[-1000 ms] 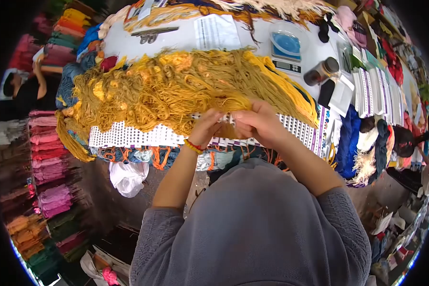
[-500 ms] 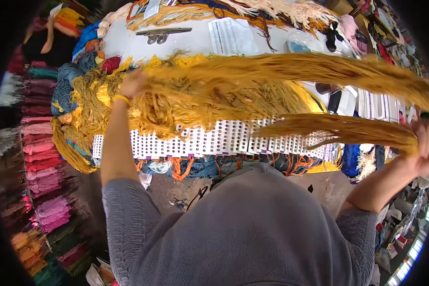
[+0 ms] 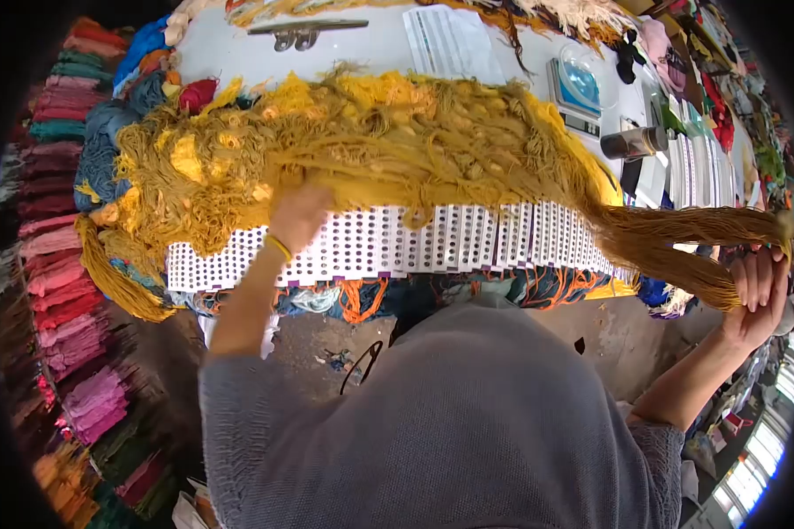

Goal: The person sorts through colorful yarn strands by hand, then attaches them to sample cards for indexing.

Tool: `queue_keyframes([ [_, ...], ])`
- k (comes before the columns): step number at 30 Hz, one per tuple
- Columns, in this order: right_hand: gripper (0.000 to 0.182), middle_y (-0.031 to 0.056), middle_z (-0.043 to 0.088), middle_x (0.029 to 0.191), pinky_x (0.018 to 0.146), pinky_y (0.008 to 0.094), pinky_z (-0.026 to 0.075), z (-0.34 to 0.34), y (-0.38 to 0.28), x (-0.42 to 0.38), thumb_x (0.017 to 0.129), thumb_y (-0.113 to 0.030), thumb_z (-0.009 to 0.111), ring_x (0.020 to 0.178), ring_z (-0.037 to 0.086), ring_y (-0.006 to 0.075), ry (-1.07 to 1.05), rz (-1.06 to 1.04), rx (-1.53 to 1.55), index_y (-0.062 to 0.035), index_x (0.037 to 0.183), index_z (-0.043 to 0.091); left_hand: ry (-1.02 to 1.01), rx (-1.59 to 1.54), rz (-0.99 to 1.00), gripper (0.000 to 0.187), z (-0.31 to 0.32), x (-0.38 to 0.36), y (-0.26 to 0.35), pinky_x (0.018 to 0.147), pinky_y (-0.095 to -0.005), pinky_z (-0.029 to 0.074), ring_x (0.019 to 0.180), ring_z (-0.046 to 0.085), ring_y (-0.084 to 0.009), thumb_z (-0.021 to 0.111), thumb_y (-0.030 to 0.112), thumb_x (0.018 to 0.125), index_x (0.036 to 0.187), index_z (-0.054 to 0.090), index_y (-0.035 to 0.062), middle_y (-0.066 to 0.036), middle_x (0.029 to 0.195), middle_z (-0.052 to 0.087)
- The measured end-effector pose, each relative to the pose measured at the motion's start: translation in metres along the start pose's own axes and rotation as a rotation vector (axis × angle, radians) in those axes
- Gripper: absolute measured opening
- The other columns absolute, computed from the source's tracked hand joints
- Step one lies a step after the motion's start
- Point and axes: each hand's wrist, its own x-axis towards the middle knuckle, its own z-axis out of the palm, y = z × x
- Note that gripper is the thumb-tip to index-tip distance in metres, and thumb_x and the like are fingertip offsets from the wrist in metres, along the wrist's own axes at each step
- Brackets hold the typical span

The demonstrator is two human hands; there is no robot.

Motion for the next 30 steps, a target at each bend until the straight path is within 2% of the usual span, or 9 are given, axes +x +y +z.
queue_keyframes([
  [2, 0.015, -0.0018, 0.031, 0.053, 0.041, 0.0181, 0.028, 0.010, 0.005, -0.004, 0.093, -0.012, 0.031, 0.041, 0.027, 0.0053, 0.001, 0.028, -0.007, 0.0006, 0.091, 0.040, -0.176, -0.114, -0.503, 0.019, -0.074, 0.043, -0.012, 0.075, -0.0337, 0.047, 0.086, 0.056, -0.0252, 0.052, 0.010, 0.075, 0.091, 0.060, 0.0044, -0.012, 0.099, 0.058],
  [3, 0.015, -0.0017, 0.029, 0.052, 0.041, 0.0194, 0.025, 0.014, 0.004, -0.008, 0.093, -0.011, 0.031, 0.040, 0.023, 0.0060, 0.033, 0.023, -0.004, 0.0003, 0.089, 0.040, 0.094, 0.291, -0.197, 0.019, -0.070, 0.024, -0.061, 0.074, -0.0361, 0.047, 0.085, 0.056, -0.0276, 0.052, 0.011, 0.074, 0.090, 0.060, 0.0046, -0.013, 0.098, 0.058],
  [7, 0.015, -0.0020, 0.029, 0.052, 0.042, 0.0193, 0.026, 0.032, -0.006, -0.026, 0.093, -0.012, 0.033, 0.040, 0.023, 0.0060, 0.064, -0.019, -0.035, 0.0004, 0.090, 0.041, 0.478, 0.377, -0.389, 0.021, -0.094, 0.040, -0.087, 0.079, -0.0348, 0.044, 0.092, 0.053, -0.0298, 0.061, 0.011, 0.069, 0.088, 0.059, 0.0031, -0.017, 0.100, 0.056],
  [9, 0.014, -0.0022, 0.029, 0.052, 0.043, 0.0197, 0.026, 0.041, -0.012, -0.036, 0.092, -0.012, 0.034, 0.041, 0.024, 0.0060, 0.068, -0.045, -0.038, 0.0006, 0.090, 0.041, 0.121, -0.083, -0.457, 0.020, -0.093, 0.076, -0.007, 0.083, -0.0359, 0.042, 0.095, 0.051, -0.0306, 0.061, 0.014, 0.072, 0.087, 0.058, 0.0012, -0.019, 0.106, 0.052],
  [11, 0.015, -0.0026, 0.030, 0.052, 0.043, 0.0187, 0.026, 0.042, -0.022, -0.049, 0.093, -0.013, 0.032, 0.040, 0.024, 0.0055, 0.088, -0.091, -0.077, -0.0001, 0.089, 0.040, 0.362, -0.082, -0.116, 0.021, -0.015, 0.089, 0.014, 0.079, -0.0363, 0.043, 0.092, 0.053, -0.0311, 0.056, 0.020, 0.078, 0.090, 0.057, 0.0026, -0.016, 0.108, 0.052],
  [13, 0.015, -0.0029, 0.030, 0.051, 0.043, 0.0187, 0.026, 0.045, -0.033, -0.060, 0.093, -0.013, 0.033, 0.040, 0.024, 0.0053, 0.111, -0.140, -0.111, -0.0004, 0.089, 0.040, -0.185, -0.141, -0.308, 0.033, -0.002, 0.116, 0.052, 0.082, -0.0370, 0.044, 0.096, 0.053, -0.0292, 0.047, 0.021, 0.084, 0.115, 0.046, 0.0091, -0.012, 0.114, 0.050],
  [22, 0.015, -0.0037, 0.027, 0.049, 0.044, 0.0200, 0.027, 0.039, -0.066, -0.098, 0.092, -0.013, 0.035, 0.040, 0.024, 0.0063, 0.258, -0.211, -0.170, 0.0011, 0.090, 0.042, 0.006, -0.604, -0.335, 0.024, 0.006, 0.145, 0.002, 0.059, -0.0293, 0.046, 0.065, 0.058, -0.0193, 0.052, 0.026, 0.083, 0.091, 0.062, 0.0057, -0.006, 0.073, 0.062],
  [26, 0.015, -0.0032, 0.028, 0.052, 0.044, 0.0192, 0.026, 0.022, -0.054, -0.089, 0.093, -0.012, 0.033, 0.041, 0.024, 0.0052, 0.263, -0.191, -0.160, 0.0007, 0.092, 0.042, 0.006, -1.092, -0.693, 0.019, -0.043, 0.147, -0.030, 0.044, -0.0202, 0.039, 0.048, 0.049, -0.0060, 0.054, 0.019, 0.083, 0.090, 0.063, 0.0032, -0.002, 0.069, 0.062],
  [30, 0.014, -0.0035, 0.029, 0.051, 0.044, 0.0188, 0.027, 0.013, -0.052, -0.083, 0.092, -0.012, 0.034, 0.040, 0.024, 0.0041, 0.229, -0.192, -0.152, 0.0003, 0.093, 0.041, 0.109, -0.821, -0.638, 0.017, -0.078, 0.144, -0.040, 0.053, -0.0194, 0.042, 0.061, 0.054, -0.0075, 0.055, 0.018, 0.082, 0.088, 0.063, 0.0051, -0.001, 0.072, 0.061],
])
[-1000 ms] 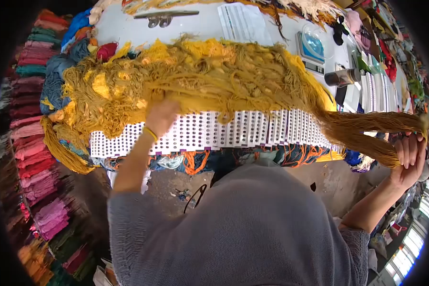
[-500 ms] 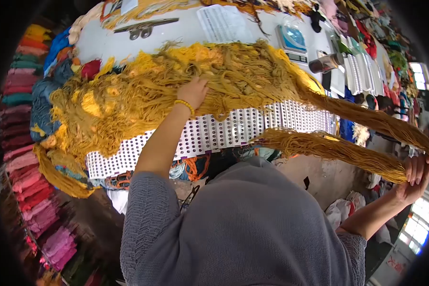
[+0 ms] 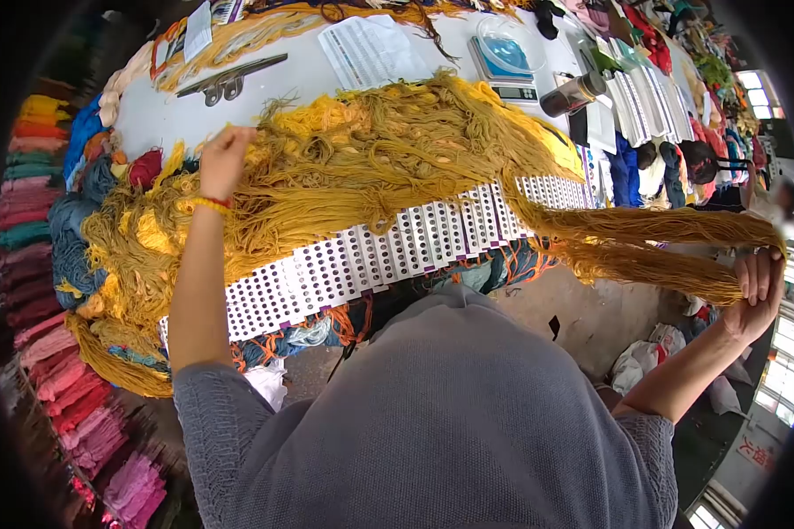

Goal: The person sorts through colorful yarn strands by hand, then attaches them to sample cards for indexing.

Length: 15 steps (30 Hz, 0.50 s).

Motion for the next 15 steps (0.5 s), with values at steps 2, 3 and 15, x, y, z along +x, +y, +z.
queue_keyframes([
  [2, 0.015, -0.0035, 0.030, 0.051, 0.042, 0.0178, 0.027, 0.011, 0.008, 0.001, 0.092, -0.013, 0.034, 0.040, 0.026, 0.0033, -0.003, 0.021, -0.014, 0.0003, 0.094, 0.040, -0.197, -0.089, 0.007, 0.014, 0.034, -0.036, 0.035, 0.062, -0.0205, 0.045, 0.075, 0.056, -0.0087, 0.057, 0.014, 0.081, 0.089, 0.063, 0.0045, -0.003, 0.079, 0.062],
  [3, 0.016, -0.0034, 0.033, 0.053, 0.040, 0.0165, 0.026, 0.017, 0.015, -0.001, 0.093, -0.014, 0.033, 0.039, 0.027, 0.0026, -0.025, 0.023, -0.051, 0.0003, 0.096, 0.040, -0.397, -0.066, 0.013, 0.015, 0.062, -0.061, 0.051, 0.063, -0.0214, 0.046, 0.075, 0.057, -0.0089, 0.058, 0.014, 0.080, 0.091, 0.063, 0.0039, -0.003, 0.083, 0.062],
  [15, 0.031, 0.0168, 0.056, 0.076, 0.064, 0.0346, 0.045, 0.095, 0.189, -0.042, 0.075, -0.018, 0.061, 0.073, 0.058, 0.0271, -0.857, 0.555, -1.192, 0.0005, 0.099, 0.052, -1.093, -1.197, -0.038, 0.043, 0.213, -0.176, 0.105, 0.088, -0.0293, 0.038, 0.100, 0.049, -0.0167, 0.050, 0.035, 0.085, 0.105, 0.053, -0.0034, -0.011, 0.108, 0.054],
])
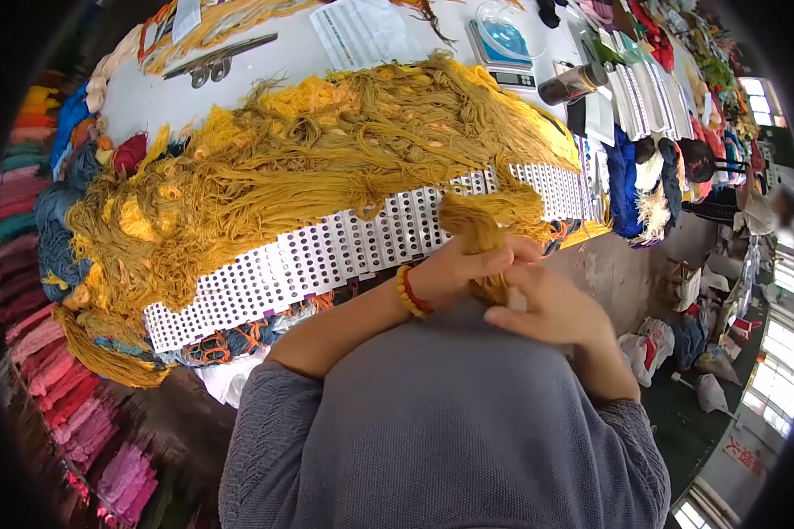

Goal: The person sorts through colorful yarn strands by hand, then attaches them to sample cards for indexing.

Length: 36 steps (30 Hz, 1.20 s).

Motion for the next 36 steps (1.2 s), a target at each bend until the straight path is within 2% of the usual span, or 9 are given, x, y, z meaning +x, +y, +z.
queue_keyframes([
  [2, 0.025, 0.0126, 0.059, 0.079, 0.070, 0.0343, 0.045, -0.018, 0.008, 0.009, 0.073, -0.015, 0.061, 0.077, 0.059, 0.0272, 0.020, 0.023, 0.088, 0.0019, 0.089, 0.056, 0.207, -0.078, 0.084, 0.032, -0.003, -0.007, -0.009, 0.088, -0.0287, 0.037, 0.101, 0.049, -0.0163, 0.048, 0.026, 0.086, 0.099, 0.057, -0.0019, -0.010, 0.109, 0.053],
  [3, 0.017, 0.0132, 0.057, 0.068, 0.058, 0.0293, 0.046, -0.018, 0.016, 0.019, 0.078, -0.016, 0.057, 0.064, 0.060, 0.0211, 0.187, -0.078, 0.222, 0.0015, 0.074, 0.057, 0.307, -0.144, 0.087, 0.024, 0.001, -0.009, -0.001, 0.080, -0.0267, 0.041, 0.089, 0.053, -0.0125, 0.047, 0.021, 0.086, 0.091, 0.059, 0.0004, -0.007, 0.098, 0.058],
  [7, 0.014, 0.0035, 0.056, 0.071, 0.057, 0.0220, 0.042, -0.011, 0.067, 0.103, 0.082, -0.011, 0.053, 0.064, 0.051, 0.0077, 0.367, 0.122, 0.318, 0.0029, 0.084, 0.057, 0.206, 0.268, -0.172, 0.021, -0.009, -0.038, 0.004, 0.055, -0.0210, 0.040, 0.056, 0.048, -0.0068, 0.050, 0.022, 0.085, 0.078, 0.057, 0.0036, 0.000, 0.065, 0.057],
  [11, 0.018, 0.0094, 0.058, 0.082, 0.065, 0.0367, 0.047, 0.053, 0.093, 0.195, 0.081, -0.023, 0.051, 0.075, 0.057, 0.0253, 0.401, 0.003, 0.032, -0.0090, 0.088, 0.059, 0.224, 0.383, -0.358, 0.023, -0.003, -0.059, -0.006, 0.054, -0.0201, 0.038, 0.056, 0.046, -0.0063, 0.052, 0.025, 0.085, 0.080, 0.057, 0.0034, 0.000, 0.062, 0.053],
  [19, 0.020, 0.0091, 0.053, 0.091, 0.067, 0.0380, 0.046, 0.081, 0.115, 0.235, 0.081, -0.028, 0.051, 0.080, 0.056, 0.0274, 0.312, 0.136, -0.229, -0.0123, 0.092, 0.058, 0.218, 0.335, -0.233, 0.044, -0.008, -0.084, 0.006, 0.057, -0.0202, 0.036, 0.060, 0.044, -0.0067, 0.042, 0.044, 0.087, 0.088, 0.058, 0.0037, 0.000, 0.064, 0.048],
  [25, 0.018, 0.0085, 0.055, 0.068, 0.054, 0.0327, 0.044, 0.061, 0.108, 0.226, 0.080, -0.023, 0.053, 0.061, 0.056, 0.0218, 0.358, 0.167, 0.206, -0.0065, 0.086, 0.057, 0.324, 0.372, -0.151, 0.038, 0.001, -0.089, 0.013, 0.056, -0.0203, 0.038, 0.058, 0.047, -0.0072, 0.043, 0.037, 0.089, 0.085, 0.058, 0.0020, -0.001, 0.063, 0.051],
  [27, 0.017, 0.0040, 0.049, 0.056, 0.045, 0.0263, 0.037, 0.035, 0.106, 0.214, 0.080, -0.020, 0.055, 0.049, 0.048, 0.0131, 0.277, 0.258, 0.897, -0.0032, 0.081, 0.056, 0.426, 0.259, -0.183, 0.033, 0.010, -0.094, 0.035, 0.049, -0.0204, 0.037, 0.053, 0.046, -0.0071, 0.045, 0.032, 0.089, 0.082, 0.058, 0.0015, -0.001, 0.060, 0.050],
  [32, 0.011, -0.0039, 0.039, 0.055, 0.040, 0.0201, 0.024, -0.055, 0.159, 0.170, 0.081, -0.017, 0.055, 0.044, 0.032, 0.0057, 0.617, 0.103, 0.858, -0.0060, 0.084, 0.055, 0.639, 0.410, 0.425, 0.040, 0.021, -0.131, 0.085, 0.034, -0.0208, 0.022, 0.038, 0.031, -0.0055, 0.036, 0.038, 0.090, 0.082, 0.055, 0.0034, 0.002, 0.050, 0.041],
  [36, 0.018, -0.0008, 0.050, 0.059, 0.045, 0.0221, 0.033, -0.130, 0.226, 0.111, 0.080, -0.020, 0.051, 0.050, 0.042, 0.0063, 0.888, 0.225, 0.453, -0.0063, 0.083, 0.062, 0.500, 0.388, 0.640, 0.037, 0.042, -0.153, 0.153, 0.035, -0.0198, 0.020, 0.038, 0.026, -0.0043, 0.030, 0.033, 0.093, 0.085, 0.052, 0.0048, 0.004, 0.055, 0.037],
])
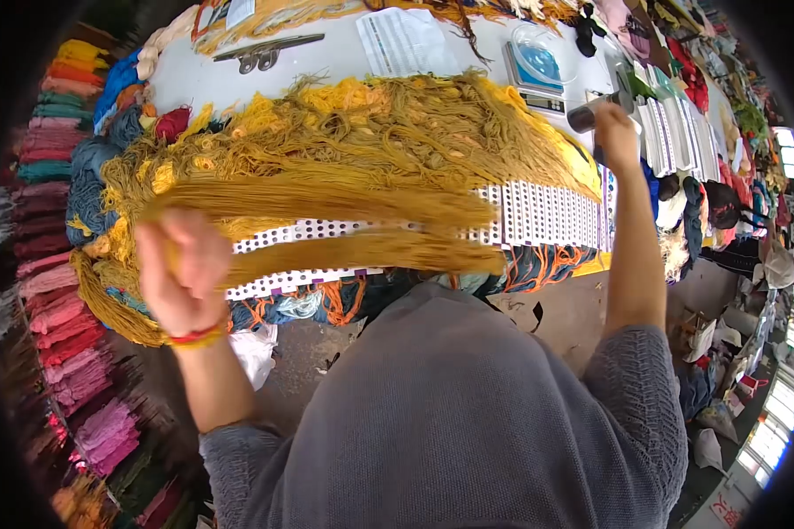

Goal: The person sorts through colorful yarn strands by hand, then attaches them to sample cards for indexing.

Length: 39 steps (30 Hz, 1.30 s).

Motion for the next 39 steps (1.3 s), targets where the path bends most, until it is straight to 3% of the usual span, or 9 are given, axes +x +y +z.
queue_keyframes([
  [9, 0.020, 0.0018, 0.044, 0.056, 0.037, 0.0270, 0.029, -0.323, 0.192, 0.060, 0.080, -0.024, 0.055, 0.040, 0.036, 0.0114, 0.541, -0.139, -0.112, -0.0048, 0.076, 0.057, -0.009, 0.228, 0.056, 0.047, 0.050, 0.030, 0.065, 0.052, -0.0205, 0.028, 0.054, 0.031, -0.0075, 0.029, 0.028, 0.092, 0.119, 0.038, -0.0092, 0.000, 0.066, 0.035],
  [10, 0.018, 0.0006, 0.036, 0.050, 0.038, 0.0256, 0.029, -0.306, 0.135, 0.025, 0.080, -0.019, 0.055, 0.040, 0.034, 0.0114, 0.618, 0.257, 0.330, -0.0065, 0.068, 0.052, 0.075, 0.322, 0.058, 0.047, 0.058, 0.032, 0.069, 0.054, -0.0211, 0.028, 0.056, 0.032, -0.0081, 0.029, 0.028, 0.093, 0.120, 0.036, -0.0091, 0.000, 0.068, 0.036],
  [13, 0.024, -0.0052, 0.028, 0.046, 0.033, 0.0224, 0.020, -0.304, 0.122, -0.002, 0.083, -0.016, 0.055, 0.035, 0.026, 0.0065, 0.598, 0.296, 0.793, -0.0139, 0.061, 0.044, 0.217, 0.610, 0.150, 0.044, 0.084, 0.047, 0.076, 0.068, -0.0208, 0.033, 0.071, 0.042, -0.0109, 0.031, 0.026, 0.093, 0.119, 0.039, -0.0084, -0.003, 0.082, 0.046],
  [23, 0.012, -0.0051, 0.023, 0.048, 0.039, 0.0212, 0.021, -0.218, 0.094, -0.011, 0.087, -0.017, 0.049, 0.039, 0.024, 0.0067, 0.028, 0.290, 0.965, -0.0107, 0.077, 0.047, 0.433, 0.950, 0.484, 0.020, 0.102, 0.134, 0.175, 0.080, -0.0278, 0.041, 0.080, 0.052, -0.0159, 0.044, 0.017, 0.088, 0.096, 0.052, -0.0007, -0.005, 0.092, 0.057],
  [25, 0.009, -0.0054, 0.025, 0.048, 0.038, 0.0210, 0.021, -0.208, 0.071, -0.010, 0.086, -0.018, 0.050, 0.039, 0.025, 0.0059, -0.026, 0.282, 0.949, -0.0098, 0.082, 0.048, 0.075, 1.139, 0.330, 0.030, 0.199, 0.125, 0.139, 0.072, -0.0376, 0.036, 0.071, 0.044, -0.0229, 0.041, 0.024, 0.070, 0.083, 0.045, -0.0019, -0.013, 0.078, 0.048],
  [26, 0.010, -0.0056, 0.026, 0.048, 0.038, 0.0202, 0.021, -0.204, 0.063, -0.010, 0.086, -0.017, 0.050, 0.040, 0.025, 0.0052, -0.067, 0.236, 0.966, -0.0098, 0.080, 0.048, 0.674, 0.934, 0.154, 0.019, 0.086, 0.164, 0.242, 0.068, -0.0372, 0.037, 0.069, 0.044, -0.0234, 0.038, 0.012, 0.065, 0.073, 0.047, -0.0021, -0.014, 0.066, 0.046],
  [27, 0.010, -0.0059, 0.026, 0.048, 0.038, 0.0198, 0.021, -0.198, 0.051, -0.011, 0.086, -0.017, 0.050, 0.040, 0.025, 0.0050, -0.080, 0.218, 0.950, -0.0097, 0.079, 0.048, 0.672, 0.938, 0.161, 0.019, 0.089, 0.160, 0.230, 0.068, -0.0372, 0.037, 0.069, 0.044, -0.0234, 0.038, 0.012, 0.065, 0.073, 0.047, -0.0021, -0.014, 0.066, 0.046],
  [30, 0.014, -0.0059, 0.029, 0.049, 0.038, 0.0192, 0.020, -0.180, 0.031, -0.019, 0.083, -0.016, 0.052, 0.040, 0.025, 0.0047, -0.143, 0.200, 0.892, -0.0106, 0.072, 0.047, 0.329, 0.557, 0.096, 0.014, 0.246, 0.119, 0.053, 0.066, -0.0359, 0.038, 0.069, 0.045, -0.0234, 0.040, 0.009, 0.066, 0.073, 0.045, -0.0018, -0.012, 0.067, 0.045],
  [39, 0.012, -0.0056, 0.030, 0.051, 0.039, 0.0186, 0.022, -0.161, -0.024, -0.036, 0.087, -0.016, 0.048, 0.040, 0.026, 0.0040, -0.362, 0.086, 0.896, -0.0041, 0.088, 0.051, -0.061, 0.531, 0.372, 0.020, 0.238, 0.157, 0.101, 0.065, -0.0282, 0.045, 0.073, 0.054, -0.0195, 0.044, 0.020, 0.084, 0.092, 0.042, 0.0020, -0.011, 0.088, 0.052],
])
